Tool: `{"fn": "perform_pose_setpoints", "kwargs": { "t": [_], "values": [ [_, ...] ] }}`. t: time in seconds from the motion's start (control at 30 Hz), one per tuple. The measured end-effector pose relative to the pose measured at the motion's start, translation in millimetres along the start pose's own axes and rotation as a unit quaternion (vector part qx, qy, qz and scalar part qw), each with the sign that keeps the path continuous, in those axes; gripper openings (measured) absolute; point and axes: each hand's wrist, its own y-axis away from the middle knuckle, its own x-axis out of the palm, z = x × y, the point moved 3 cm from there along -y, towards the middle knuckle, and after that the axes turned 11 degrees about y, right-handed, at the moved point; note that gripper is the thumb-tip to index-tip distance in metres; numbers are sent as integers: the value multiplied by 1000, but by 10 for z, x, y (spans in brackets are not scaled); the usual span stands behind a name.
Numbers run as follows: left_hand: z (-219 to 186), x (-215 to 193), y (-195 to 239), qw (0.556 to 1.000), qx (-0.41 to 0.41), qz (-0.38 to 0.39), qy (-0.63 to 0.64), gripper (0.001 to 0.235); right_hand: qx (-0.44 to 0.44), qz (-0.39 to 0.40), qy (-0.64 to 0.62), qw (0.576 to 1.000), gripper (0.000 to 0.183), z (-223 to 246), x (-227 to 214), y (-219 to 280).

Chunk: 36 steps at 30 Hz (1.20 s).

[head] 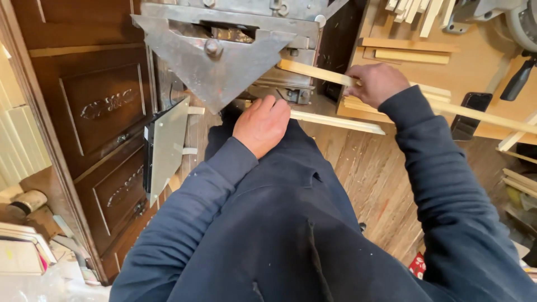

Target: Using a manual miter chopper machine to cut wooden molding strips for picture frames.

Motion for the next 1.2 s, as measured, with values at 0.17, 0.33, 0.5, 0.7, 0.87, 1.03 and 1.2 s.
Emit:
{"fn": "perform_pose_setpoints", "kwargs": {
  "t": [0.17, 0.33, 0.5, 0.7, 0.87, 1.03, 1.2],
  "values": [
    [-61, -60, -72, 1000, -2, -20, 10, 9, 13, -21, 51, 998, 31, -146, 24, 128],
    [-45, -6, -183, 999, 11, -29, 8, 8, 37, -54, 54, 996, 32, -267, -47, 263],
    [12, 60, -294, 999, -24, -39, 22, 5, 11, -118, -52, 992, 40, 38, -500, 475],
    [193, 242, -451, 996, 4, -78, -44, 4, 2, 0, -158, 987, 42, 120, -430, 527],
    [303, 361, -475, 994, -40, -95, -36, 6, 49, -11, -179, 983, 39, 53, -292, 366],
    [412, 542, -403, 993, -81, -88, 16, 11, 45, -29, -193, 980, 36, 18, -166, 275],
    [309, 591, -349, 983, -121, -107, 82, 15, 3, -35, -167, 985, 32, 91, -83, 216]
  ]
}}
